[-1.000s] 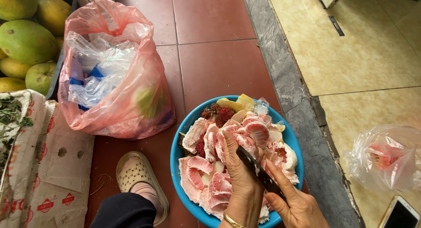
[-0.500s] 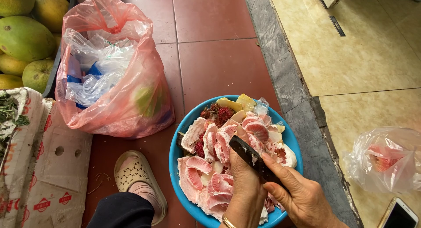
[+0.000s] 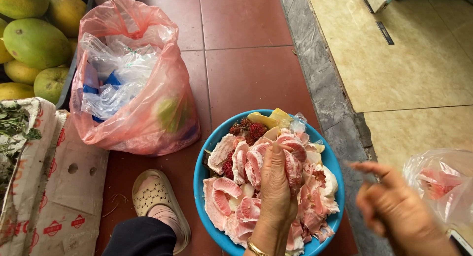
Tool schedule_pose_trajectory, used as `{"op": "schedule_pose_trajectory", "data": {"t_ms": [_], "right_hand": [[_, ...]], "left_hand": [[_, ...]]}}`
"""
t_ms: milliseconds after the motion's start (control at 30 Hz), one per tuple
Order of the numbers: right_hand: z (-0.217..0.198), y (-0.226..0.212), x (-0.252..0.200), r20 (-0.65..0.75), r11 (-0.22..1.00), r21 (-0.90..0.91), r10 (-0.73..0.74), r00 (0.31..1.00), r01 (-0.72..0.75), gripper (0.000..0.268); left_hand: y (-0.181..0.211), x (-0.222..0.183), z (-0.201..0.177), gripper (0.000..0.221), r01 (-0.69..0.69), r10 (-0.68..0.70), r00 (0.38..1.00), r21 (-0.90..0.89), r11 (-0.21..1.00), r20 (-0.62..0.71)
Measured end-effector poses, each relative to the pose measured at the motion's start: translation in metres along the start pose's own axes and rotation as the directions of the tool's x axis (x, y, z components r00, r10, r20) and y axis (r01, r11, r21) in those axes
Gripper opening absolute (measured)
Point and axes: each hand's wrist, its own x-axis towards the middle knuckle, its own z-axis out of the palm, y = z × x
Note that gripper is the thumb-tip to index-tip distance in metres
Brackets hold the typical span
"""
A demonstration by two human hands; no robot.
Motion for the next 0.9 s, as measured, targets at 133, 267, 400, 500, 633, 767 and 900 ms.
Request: {"op": "schedule_pose_trajectory", "data": {"t_ms": [133,267,400,500,633,767,900], "right_hand": [[0.039,0.036,-0.037,0.204,0.992,0.124,-0.063,0.977,0.038,0.096],[0.060,0.040,-0.039,0.165,0.941,-0.327,-0.034,0.986,0.087,0.091],[0.071,0.029,-0.037,0.064,0.899,-0.433,0.104,0.993,-0.066,0.088],[0.066,0.037,-0.034,0.169,0.896,-0.442,0.026,0.985,0.052,0.086],[0.069,0.032,-0.036,0.165,0.895,-0.445,0.095,0.982,-0.012,0.087],[0.075,0.018,-0.034,0.170,0.857,-0.498,-0.057,0.984,0.135,0.083],[0.082,0.001,-0.030,0.140,0.817,-0.542,-0.146,0.979,0.199,0.076]], "left_hand": [[-0.005,0.004,-0.003,0.061,0.020,-0.018,0.994,0.014,1.000,-0.104],[-0.020,0.009,-0.014,0.044,-0.115,0.115,0.992,0.004,0.993,-0.051],[-0.020,0.008,-0.016,0.046,-0.222,0.228,0.974,0.143,0.964,-0.021],[-0.018,0.006,-0.016,0.046,-0.254,0.263,0.964,0.185,0.949,-0.028],[-0.017,0.005,-0.015,0.044,-0.268,0.278,0.960,0.186,0.945,-0.032],[-0.031,0.007,-0.025,0.034,-0.319,0.314,0.948,0.150,0.936,0.062],[-0.041,0.008,-0.027,0.030,-0.359,0.331,0.925,0.138,0.923,0.189]]}}
